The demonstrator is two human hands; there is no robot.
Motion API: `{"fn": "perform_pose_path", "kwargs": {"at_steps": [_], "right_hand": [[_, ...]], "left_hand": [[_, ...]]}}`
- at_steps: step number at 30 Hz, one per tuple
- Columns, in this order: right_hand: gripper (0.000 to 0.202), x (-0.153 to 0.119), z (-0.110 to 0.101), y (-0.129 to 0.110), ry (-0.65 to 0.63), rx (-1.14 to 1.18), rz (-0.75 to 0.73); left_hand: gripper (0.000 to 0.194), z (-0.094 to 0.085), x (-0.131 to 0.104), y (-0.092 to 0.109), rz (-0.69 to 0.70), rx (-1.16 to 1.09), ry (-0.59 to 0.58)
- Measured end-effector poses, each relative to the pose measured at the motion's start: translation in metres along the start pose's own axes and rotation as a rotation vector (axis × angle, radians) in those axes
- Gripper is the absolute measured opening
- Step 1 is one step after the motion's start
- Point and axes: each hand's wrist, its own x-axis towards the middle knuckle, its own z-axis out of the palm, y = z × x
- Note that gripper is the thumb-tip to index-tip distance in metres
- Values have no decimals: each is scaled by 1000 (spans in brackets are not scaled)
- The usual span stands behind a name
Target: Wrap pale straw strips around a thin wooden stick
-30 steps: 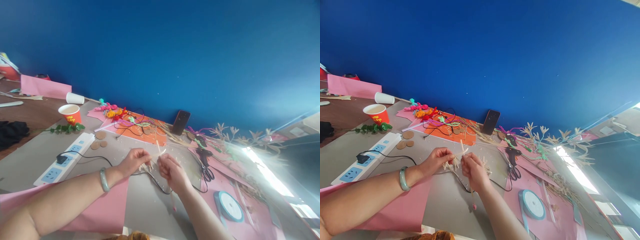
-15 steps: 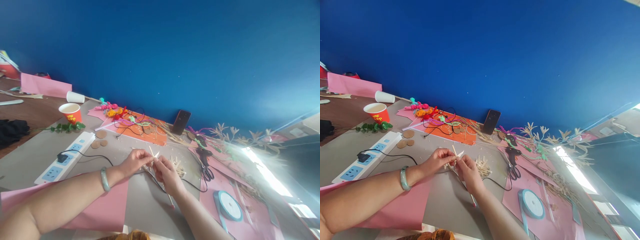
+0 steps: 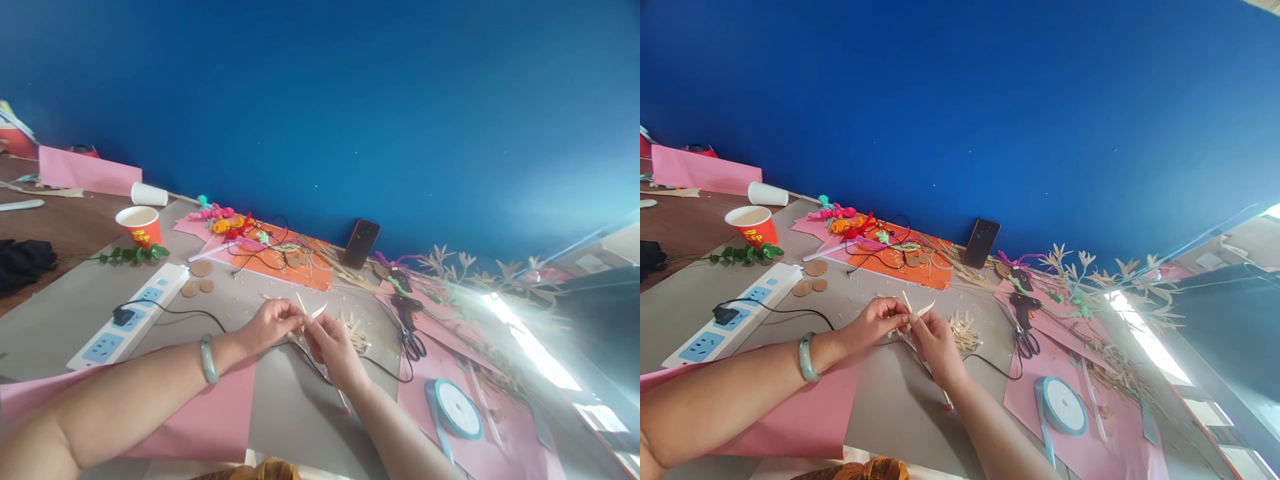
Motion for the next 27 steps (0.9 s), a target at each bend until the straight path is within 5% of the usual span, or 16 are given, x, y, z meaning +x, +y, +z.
{"fn": "perform_pose_path", "kwargs": {"at_steps": [10,27], "right_hand": [[35,4,-9,0,-167,253,284],[38,-3,-18,-19,-133,365,162]], "left_hand": [[26,-1,0,1,5,60,-2],[27,-6,1,10,-10,124,12]]}}
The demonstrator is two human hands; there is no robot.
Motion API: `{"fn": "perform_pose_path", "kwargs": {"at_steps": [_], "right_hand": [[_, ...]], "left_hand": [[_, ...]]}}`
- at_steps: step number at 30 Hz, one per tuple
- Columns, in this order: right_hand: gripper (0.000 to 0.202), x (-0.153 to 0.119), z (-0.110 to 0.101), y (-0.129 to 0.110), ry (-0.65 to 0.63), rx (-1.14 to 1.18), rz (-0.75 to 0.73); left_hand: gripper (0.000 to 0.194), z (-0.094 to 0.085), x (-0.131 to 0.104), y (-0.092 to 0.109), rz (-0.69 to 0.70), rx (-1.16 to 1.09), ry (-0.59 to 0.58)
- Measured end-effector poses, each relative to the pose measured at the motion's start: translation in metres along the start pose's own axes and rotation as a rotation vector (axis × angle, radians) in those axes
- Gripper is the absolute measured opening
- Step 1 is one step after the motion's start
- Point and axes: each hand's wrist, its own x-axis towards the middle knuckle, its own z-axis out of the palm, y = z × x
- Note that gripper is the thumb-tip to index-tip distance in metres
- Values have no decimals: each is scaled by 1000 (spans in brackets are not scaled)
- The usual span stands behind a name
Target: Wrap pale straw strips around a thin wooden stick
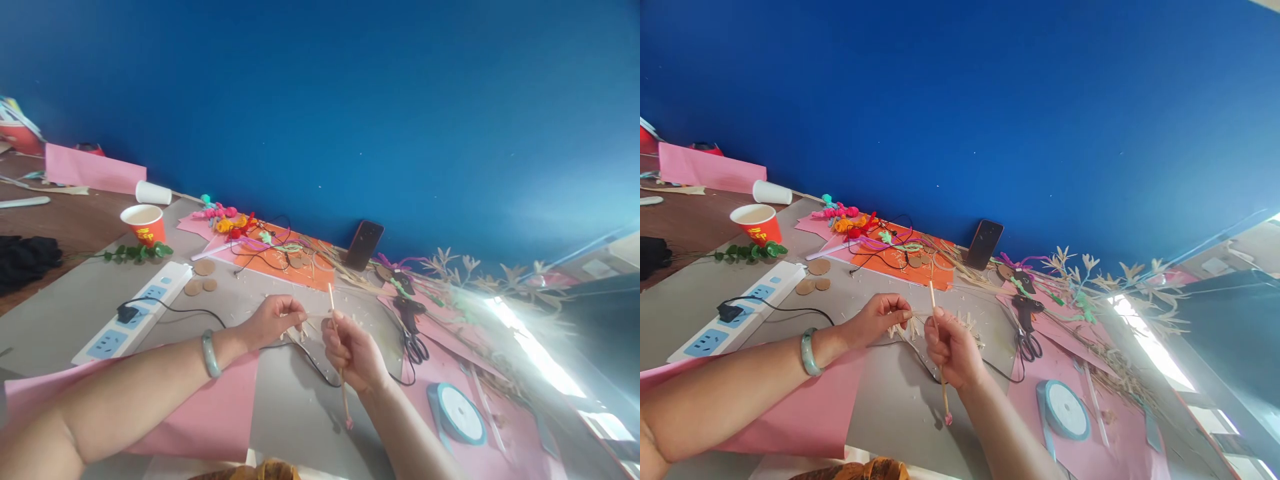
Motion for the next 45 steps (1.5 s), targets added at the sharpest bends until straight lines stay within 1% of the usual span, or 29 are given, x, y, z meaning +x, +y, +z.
{"fn": "perform_pose_path", "kwargs": {"at_steps": [3,5,8,10,11,14,16,19,22,25,29,33,37,41,45], "right_hand": [[35,-3,-2,-9,6,47,-60],[32,-3,-5,-15,20,82,-122],[32,0,-8,-17,109,48,-193],[34,5,-8,-12,177,-35,-181],[34,7,-7,-7,191,-76,-173],[32,12,-3,10,112,-183,-111],[32,12,0,19,70,-261,-100],[36,12,4,26,95,-345,-120],[40,12,5,27,136,-364,-114],[39,11,6,25,131,-335,-90],[37,9,7,22,106,-247,-14],[35,8,7,20,60,-147,65],[33,10,4,20,19,-76,104],[33,6,3,14,7,-13,68],[32,-7,1,-9,12,53,-40]], "left_hand": [[27,-1,1,-3,-4,-21,7],[26,-1,1,-5,-6,-53,38],[26,-1,1,-5,3,-95,64],[26,0,0,-3,6,-105,62],[26,0,0,-2,1,-105,63],[25,1,-1,0,-6,-95,86],[23,2,0,-1,18,-83,92],[22,4,0,-4,45,-72,78],[21,5,0,-6,36,-39,76],[20,5,-1,-6,35,2,76],[17,5,-1,-7,37,2,53],[16,6,-1,-5,47,-10,40],[18,6,-2,-1,60,-1,51],[21,4,0,-3,54,-7,42],[21,0,2,-8,5,-46,73]]}}
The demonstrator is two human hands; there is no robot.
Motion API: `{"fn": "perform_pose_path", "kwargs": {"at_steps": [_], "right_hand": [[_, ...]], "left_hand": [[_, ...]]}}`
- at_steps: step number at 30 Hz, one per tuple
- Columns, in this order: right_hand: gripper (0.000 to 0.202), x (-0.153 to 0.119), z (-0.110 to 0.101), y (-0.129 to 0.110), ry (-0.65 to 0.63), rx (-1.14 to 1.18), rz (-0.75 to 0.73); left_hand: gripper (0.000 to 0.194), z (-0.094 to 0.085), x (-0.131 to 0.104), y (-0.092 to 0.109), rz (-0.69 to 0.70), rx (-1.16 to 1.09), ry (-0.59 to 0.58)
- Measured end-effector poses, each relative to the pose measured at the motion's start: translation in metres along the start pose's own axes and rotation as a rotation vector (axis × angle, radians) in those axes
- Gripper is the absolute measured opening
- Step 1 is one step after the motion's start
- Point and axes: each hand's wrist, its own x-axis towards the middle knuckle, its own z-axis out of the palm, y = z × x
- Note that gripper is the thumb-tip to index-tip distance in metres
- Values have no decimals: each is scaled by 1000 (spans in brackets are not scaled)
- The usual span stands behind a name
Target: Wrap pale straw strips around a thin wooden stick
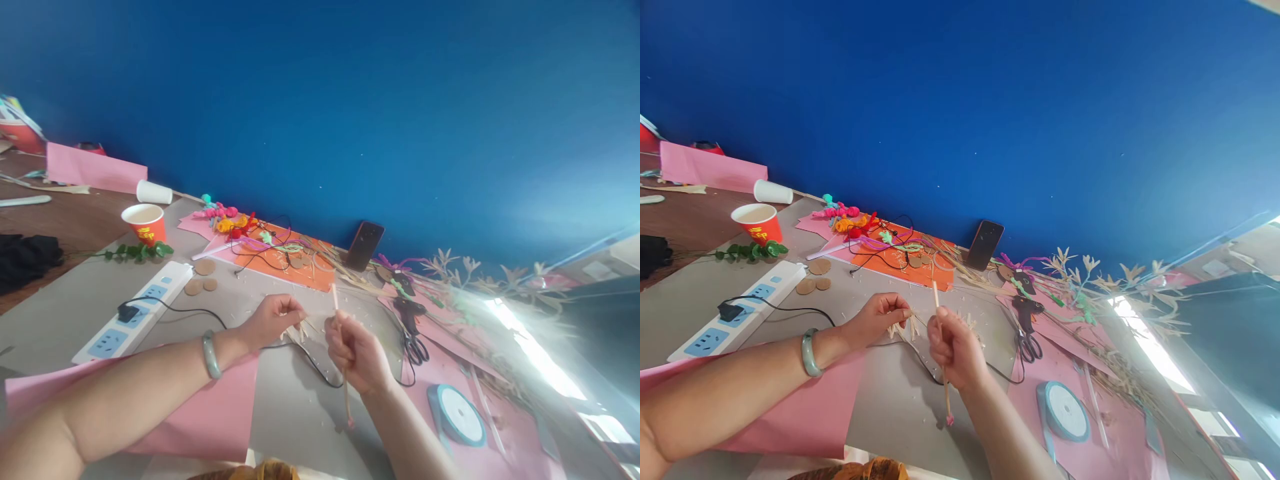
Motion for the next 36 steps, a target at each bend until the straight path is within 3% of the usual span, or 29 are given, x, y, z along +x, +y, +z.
{"fn": "perform_pose_path", "kwargs": {"at_steps": [5,8,13,18,29,36], "right_hand": [[28,1,-8,-18,101,66,-186],[30,11,-8,-5,200,-58,-152],[34,14,5,28,86,-277,-13],[43,11,11,35,118,-370,-48],[37,12,5,26,45,-171,61],[36,6,-2,2,47,-19,-61]], "left_hand": [[23,-1,-2,0,-35,-82,18],[24,2,-3,4,4,-86,-3],[22,4,-2,2,5,-67,-13],[23,4,-1,-5,18,-45,-38],[24,4,-3,3,33,-2,-46],[24,2,-2,3,11,-21,-4]]}}
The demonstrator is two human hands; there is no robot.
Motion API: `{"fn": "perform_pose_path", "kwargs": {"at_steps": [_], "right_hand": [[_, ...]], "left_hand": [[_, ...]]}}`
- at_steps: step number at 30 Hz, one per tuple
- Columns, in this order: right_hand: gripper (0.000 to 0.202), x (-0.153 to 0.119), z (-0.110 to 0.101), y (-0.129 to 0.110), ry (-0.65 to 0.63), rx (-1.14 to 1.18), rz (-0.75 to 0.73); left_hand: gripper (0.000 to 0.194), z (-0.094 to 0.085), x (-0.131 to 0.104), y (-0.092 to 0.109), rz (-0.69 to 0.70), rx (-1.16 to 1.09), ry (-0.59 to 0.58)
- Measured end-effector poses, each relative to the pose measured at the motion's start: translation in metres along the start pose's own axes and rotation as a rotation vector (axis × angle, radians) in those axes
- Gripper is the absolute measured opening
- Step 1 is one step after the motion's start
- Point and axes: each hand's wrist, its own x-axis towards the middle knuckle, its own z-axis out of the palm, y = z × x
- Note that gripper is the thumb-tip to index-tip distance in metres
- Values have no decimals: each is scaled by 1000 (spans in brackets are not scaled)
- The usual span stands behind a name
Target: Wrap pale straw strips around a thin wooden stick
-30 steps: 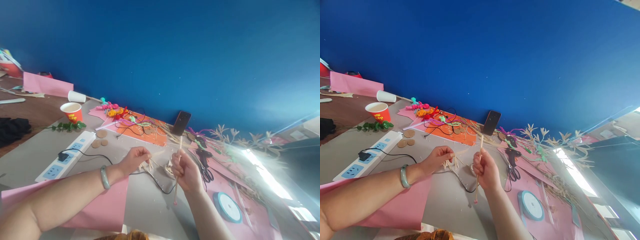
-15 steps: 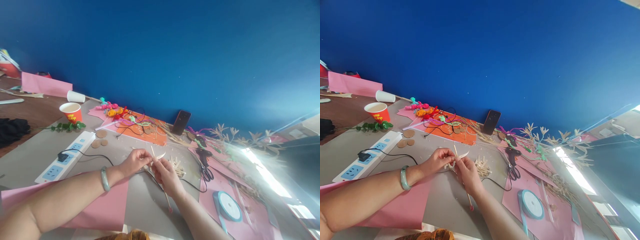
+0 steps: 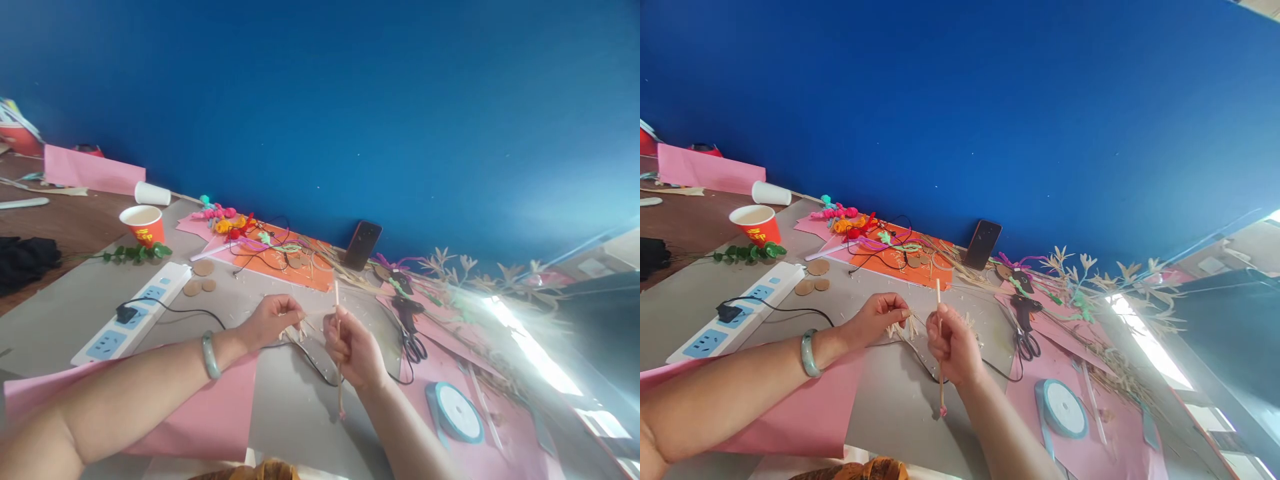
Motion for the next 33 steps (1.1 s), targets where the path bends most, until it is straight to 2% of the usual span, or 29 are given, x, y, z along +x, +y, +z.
{"fn": "perform_pose_path", "kwargs": {"at_steps": [3,6,12,18,21,27,33], "right_hand": [[33,4,-5,-7,63,30,-96],[33,10,-7,-2,122,-29,-98],[33,4,8,25,7,-223,43],[44,-1,18,31,55,-308,12],[42,0,17,29,64,-279,18],[39,3,12,26,13,-151,140],[37,-1,5,6,-8,-36,76]], "left_hand": [[25,0,-1,-1,-30,-55,24],[24,0,-1,1,-5,-63,18],[24,2,0,1,-10,-64,4],[23,3,0,-7,14,-41,-53],[21,4,-2,-6,40,-28,-68],[21,5,-3,1,41,14,-63],[23,0,0,1,17,46,-18]]}}
